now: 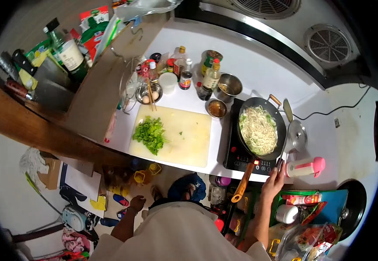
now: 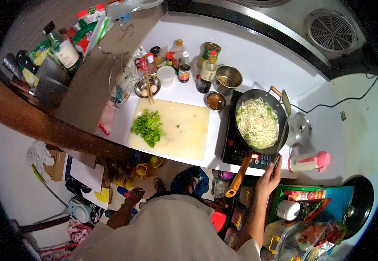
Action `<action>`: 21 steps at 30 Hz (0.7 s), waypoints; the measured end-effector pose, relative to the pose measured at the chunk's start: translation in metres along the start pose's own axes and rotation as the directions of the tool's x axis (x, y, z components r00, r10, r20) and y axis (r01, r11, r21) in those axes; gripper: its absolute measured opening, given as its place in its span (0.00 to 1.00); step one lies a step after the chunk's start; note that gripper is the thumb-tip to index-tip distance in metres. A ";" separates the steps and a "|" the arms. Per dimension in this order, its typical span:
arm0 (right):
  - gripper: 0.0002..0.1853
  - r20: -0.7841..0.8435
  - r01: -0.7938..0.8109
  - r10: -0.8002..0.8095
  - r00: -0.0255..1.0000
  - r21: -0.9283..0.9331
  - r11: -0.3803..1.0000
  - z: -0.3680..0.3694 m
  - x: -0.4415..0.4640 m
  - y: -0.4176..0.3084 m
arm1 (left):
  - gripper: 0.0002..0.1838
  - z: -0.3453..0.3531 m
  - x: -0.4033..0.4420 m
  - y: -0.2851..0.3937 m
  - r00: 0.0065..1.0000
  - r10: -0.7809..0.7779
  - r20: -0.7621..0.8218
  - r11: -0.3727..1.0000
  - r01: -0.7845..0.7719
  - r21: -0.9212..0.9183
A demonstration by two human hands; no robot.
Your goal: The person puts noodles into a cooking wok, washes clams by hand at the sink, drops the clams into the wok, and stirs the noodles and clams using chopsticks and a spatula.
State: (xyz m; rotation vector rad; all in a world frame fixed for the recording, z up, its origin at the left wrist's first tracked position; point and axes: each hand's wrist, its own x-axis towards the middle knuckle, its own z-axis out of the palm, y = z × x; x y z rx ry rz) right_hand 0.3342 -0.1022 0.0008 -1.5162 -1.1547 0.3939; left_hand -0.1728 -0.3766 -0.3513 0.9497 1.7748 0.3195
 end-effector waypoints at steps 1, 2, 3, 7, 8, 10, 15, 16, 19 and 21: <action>0.25 0.047 0.046 -0.046 0.998 0.001 0.999 0.015 -0.012 -0.006 | 0.19 0.001 0.002 -0.005 0.983 -0.179 0.046 0.950 0.185 -0.253; 0.25 0.094 0.091 -0.091 0.991 0.007 0.996 0.030 -0.025 -0.011 | 0.19 -0.001 0.002 -0.013 0.982 -0.185 0.041 0.947 0.189 -0.259; 0.25 0.151 0.146 -0.141 0.978 -0.020 0.989 0.051 -0.041 -0.023 | 0.18 -0.003 0.000 -0.022 0.993 0.116 0.000 0.960 -0.112 0.258; 0.28 0.502 0.123 -0.002 0.865 -0.208 0.970 0.124 -0.104 -0.019 | 0.17 -0.001 0.018 -0.075 0.869 0.458 0.189 0.525 -0.436 0.731; 0.28 0.528 0.161 0.008 0.849 -0.273 0.948 0.144 -0.115 -0.009 | 0.17 -0.004 0.015 -0.072 0.869 0.459 0.182 0.527 -0.432 0.732; 0.29 0.560 0.135 0.134 0.818 -0.414 0.900 0.183 -0.131 0.013 | 0.17 -0.014 -0.004 -0.056 0.907 0.405 0.115 0.606 -0.361 0.709; 0.31 0.511 0.053 0.225 0.829 -0.474 0.879 0.248 -0.134 0.053 | 0.17 -0.023 -0.015 -0.065 0.969 0.242 0.060 0.706 -0.218 0.673; 0.29 0.507 0.079 0.191 0.841 -0.464 0.882 0.255 -0.134 0.060 | 0.18 -0.023 -0.015 -0.068 0.991 0.127 0.032 0.808 -0.122 0.577; 0.25 0.645 0.304 0.133 0.753 -0.520 0.798 0.252 -0.136 0.069 | 0.17 -0.033 -0.034 -0.069 0.967 0.238 0.087 0.655 -0.225 0.722; 0.22 0.622 0.302 0.092 0.778 -0.499 0.813 0.233 -0.155 0.062 | 0.17 -0.036 -0.036 -0.075 0.967 0.224 0.122 0.630 -0.240 0.739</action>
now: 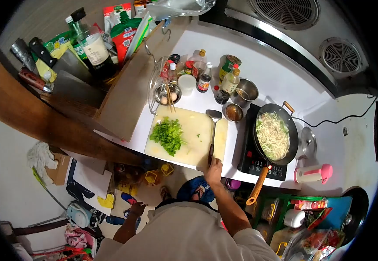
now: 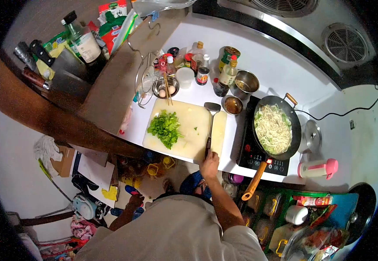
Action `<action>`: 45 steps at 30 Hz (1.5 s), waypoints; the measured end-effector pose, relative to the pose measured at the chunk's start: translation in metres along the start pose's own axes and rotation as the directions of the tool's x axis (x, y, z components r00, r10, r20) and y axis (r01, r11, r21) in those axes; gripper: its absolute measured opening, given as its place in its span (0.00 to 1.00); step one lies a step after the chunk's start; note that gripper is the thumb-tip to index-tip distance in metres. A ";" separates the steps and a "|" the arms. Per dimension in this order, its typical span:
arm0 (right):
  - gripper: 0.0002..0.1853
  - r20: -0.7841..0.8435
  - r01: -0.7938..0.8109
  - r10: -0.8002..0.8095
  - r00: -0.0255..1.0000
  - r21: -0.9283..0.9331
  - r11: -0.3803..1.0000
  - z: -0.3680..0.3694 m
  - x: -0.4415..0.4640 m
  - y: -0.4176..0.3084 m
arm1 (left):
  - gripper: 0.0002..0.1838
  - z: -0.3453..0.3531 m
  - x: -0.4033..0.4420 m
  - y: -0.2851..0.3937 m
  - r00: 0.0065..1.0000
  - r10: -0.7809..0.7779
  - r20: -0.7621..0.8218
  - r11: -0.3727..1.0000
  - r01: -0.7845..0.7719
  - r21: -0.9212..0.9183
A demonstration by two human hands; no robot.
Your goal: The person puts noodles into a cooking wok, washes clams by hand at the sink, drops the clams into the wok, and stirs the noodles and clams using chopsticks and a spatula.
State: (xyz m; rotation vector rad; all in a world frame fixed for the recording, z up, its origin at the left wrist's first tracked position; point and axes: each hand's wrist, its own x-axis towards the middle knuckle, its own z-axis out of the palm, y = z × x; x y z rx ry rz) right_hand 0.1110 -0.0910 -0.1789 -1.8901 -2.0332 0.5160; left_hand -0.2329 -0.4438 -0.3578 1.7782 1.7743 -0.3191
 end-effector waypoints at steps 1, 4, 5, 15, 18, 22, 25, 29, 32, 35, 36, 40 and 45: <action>0.23 -0.028 0.081 -0.078 0.997 0.104 0.991 -0.001 -0.016 0.003 | 0.17 0.002 -0.002 -0.001 0.999 0.012 0.034 1.000 -0.013 0.024; 0.20 0.044 0.122 -0.136 0.990 0.238 0.964 -0.016 -0.070 0.024 | 0.18 0.008 0.002 -0.002 0.997 -0.019 0.070 0.998 0.015 0.068; 0.19 0.111 0.039 -0.068 0.991 0.246 0.968 -0.011 -0.088 0.043 | 0.18 0.044 0.013 -0.022 0.993 -0.104 0.050 0.946 0.115 -0.304; 0.20 0.470 -0.428 0.547 0.693 -0.342 0.836 0.000 -0.235 0.260 | 0.17 -0.205 0.112 0.146 0.979 -0.167 -0.113 0.855 0.087 -0.510; 0.23 0.390 -0.442 0.516 0.763 -0.268 0.856 0.030 -0.285 0.326 | 0.16 -0.260 0.153 0.202 0.872 -0.082 -0.482 0.889 -0.154 -0.430; 0.23 0.183 -0.634 0.647 0.740 -0.131 0.762 0.021 -0.311 0.319 | 0.19 -0.295 0.219 0.226 0.858 0.040 -0.512 0.999 -0.041 0.010; 0.22 0.322 -0.653 0.651 0.687 -0.117 0.748 0.001 -0.302 0.314 | 0.20 -0.316 0.238 0.240 0.930 -0.162 -0.329 0.986 0.164 -0.021; 0.16 0.324 -0.795 0.739 0.591 0.075 0.602 0.029 -0.327 0.329 | 0.18 -0.345 0.240 0.254 0.965 -0.200 -0.170 0.978 0.207 0.029; 0.13 0.337 -0.766 0.754 0.563 -0.128 0.629 0.010 -0.316 0.299 | 0.18 -0.350 0.253 0.247 0.976 -0.196 -0.098 0.974 0.205 0.094; 0.15 0.294 -0.743 0.699 0.651 0.059 0.667 0.013 -0.330 0.282 | 0.16 -0.371 0.254 0.240 0.987 -0.069 -0.143 0.986 0.089 0.141; 0.15 0.283 -0.753 0.713 0.641 0.056 0.655 0.035 -0.342 0.288 | 0.15 -0.387 0.248 0.244 0.985 -0.022 -0.169 0.984 0.051 0.171; 0.16 0.303 -0.874 0.820 0.486 0.168 0.456 0.056 -0.325 0.270 | 0.12 -0.416 0.252 0.235 0.984 0.005 -0.179 0.992 0.017 0.126; 0.18 0.275 -0.886 0.846 0.457 0.052 0.461 0.044 -0.301 0.225 | 0.09 -0.425 0.254 0.238 0.903 0.094 -0.419 0.984 -0.150 -0.100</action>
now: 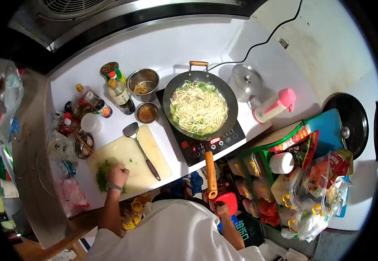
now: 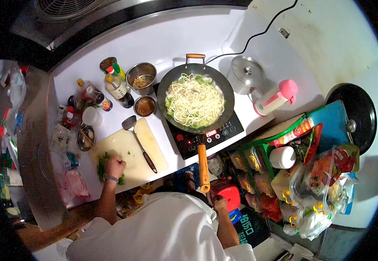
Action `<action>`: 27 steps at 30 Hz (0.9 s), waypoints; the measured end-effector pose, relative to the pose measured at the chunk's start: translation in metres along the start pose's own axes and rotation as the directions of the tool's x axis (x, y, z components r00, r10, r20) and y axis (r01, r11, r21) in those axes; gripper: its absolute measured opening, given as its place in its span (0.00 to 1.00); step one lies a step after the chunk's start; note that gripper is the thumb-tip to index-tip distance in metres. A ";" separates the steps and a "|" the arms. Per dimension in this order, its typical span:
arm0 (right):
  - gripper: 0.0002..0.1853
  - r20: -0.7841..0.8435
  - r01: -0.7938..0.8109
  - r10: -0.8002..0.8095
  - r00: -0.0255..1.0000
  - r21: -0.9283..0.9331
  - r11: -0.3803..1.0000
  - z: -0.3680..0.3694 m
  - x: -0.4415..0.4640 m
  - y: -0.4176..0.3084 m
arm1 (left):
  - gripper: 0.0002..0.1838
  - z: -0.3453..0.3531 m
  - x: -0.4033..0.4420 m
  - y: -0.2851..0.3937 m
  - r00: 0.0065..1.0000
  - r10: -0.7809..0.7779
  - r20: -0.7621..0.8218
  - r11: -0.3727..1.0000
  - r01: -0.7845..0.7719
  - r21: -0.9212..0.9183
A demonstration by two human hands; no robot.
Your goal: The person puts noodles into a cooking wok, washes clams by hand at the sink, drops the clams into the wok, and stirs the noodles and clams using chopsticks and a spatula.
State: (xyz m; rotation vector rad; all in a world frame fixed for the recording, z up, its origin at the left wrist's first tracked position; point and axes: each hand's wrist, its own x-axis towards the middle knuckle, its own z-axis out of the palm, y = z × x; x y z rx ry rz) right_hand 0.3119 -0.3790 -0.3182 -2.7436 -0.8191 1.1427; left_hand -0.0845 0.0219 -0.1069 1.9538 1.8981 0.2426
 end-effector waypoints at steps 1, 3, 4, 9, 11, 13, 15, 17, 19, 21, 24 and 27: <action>0.18 0.017 -0.017 0.017 1.000 0.007 1.000 -0.009 -0.012 -0.016 | 0.09 0.001 0.003 0.001 1.000 0.008 0.006 1.000 -0.008 -0.003; 0.19 -0.014 0.030 -0.030 0.999 -0.019 0.999 -0.014 -0.033 -0.033 | 0.08 0.004 0.005 -0.001 0.999 0.043 0.026 0.996 -0.041 -0.078; 0.19 -0.025 0.004 -0.002 1.000 0.075 0.997 -0.014 -0.043 -0.039 | 0.08 0.006 0.006 -0.005 0.998 0.051 0.031 0.996 -0.048 -0.080; 0.20 -0.023 -0.042 0.046 0.999 0.146 0.988 0.000 -0.063 -0.038 | 0.07 0.021 0.014 -0.046 0.975 0.182 0.127 0.979 -0.192 0.064; 0.20 -0.002 -0.045 0.047 0.999 0.250 0.967 0.013 -0.069 -0.027 | 0.07 0.015 0.008 -0.052 0.965 0.185 0.186 0.976 -0.203 0.082; 0.18 -0.015 -0.019 0.023 1.000 0.188 0.982 0.026 -0.067 -0.011 | 0.08 0.012 0.002 -0.044 0.964 0.264 0.007 0.964 -0.264 -0.035; 0.17 -0.112 -0.075 0.121 0.986 0.350 0.934 0.017 -0.091 -0.021 | 0.09 0.011 -0.003 -0.020 0.966 0.256 -0.046 0.958 -0.259 -0.124; 0.18 -0.174 -0.096 0.185 0.967 0.422 0.901 0.014 -0.105 -0.020 | 0.10 0.013 -0.012 0.011 0.934 0.358 -0.013 0.911 -0.352 -0.217; 0.18 -0.161 -0.163 0.263 0.951 0.461 0.872 0.007 -0.125 -0.021 | 0.09 0.015 -0.032 0.055 0.875 0.447 0.186 0.872 -0.380 -0.309; 0.19 -0.220 -0.130 0.301 0.928 0.566 0.814 0.018 -0.143 -0.005 | 0.08 0.028 -0.062 0.095 0.686 0.666 0.293 0.741 -0.568 -0.357; 0.19 -0.154 -0.192 0.444 0.883 0.745 0.639 0.042 -0.180 0.028 | 0.14 0.084 -0.102 0.108 0.403 0.742 0.535 0.646 -0.641 -0.414; 0.22 -0.053 -0.301 0.572 0.818 0.808 0.506 0.082 -0.229 0.080 | 0.22 0.100 -0.177 0.170 0.173 0.657 0.734 0.538 -0.789 -0.296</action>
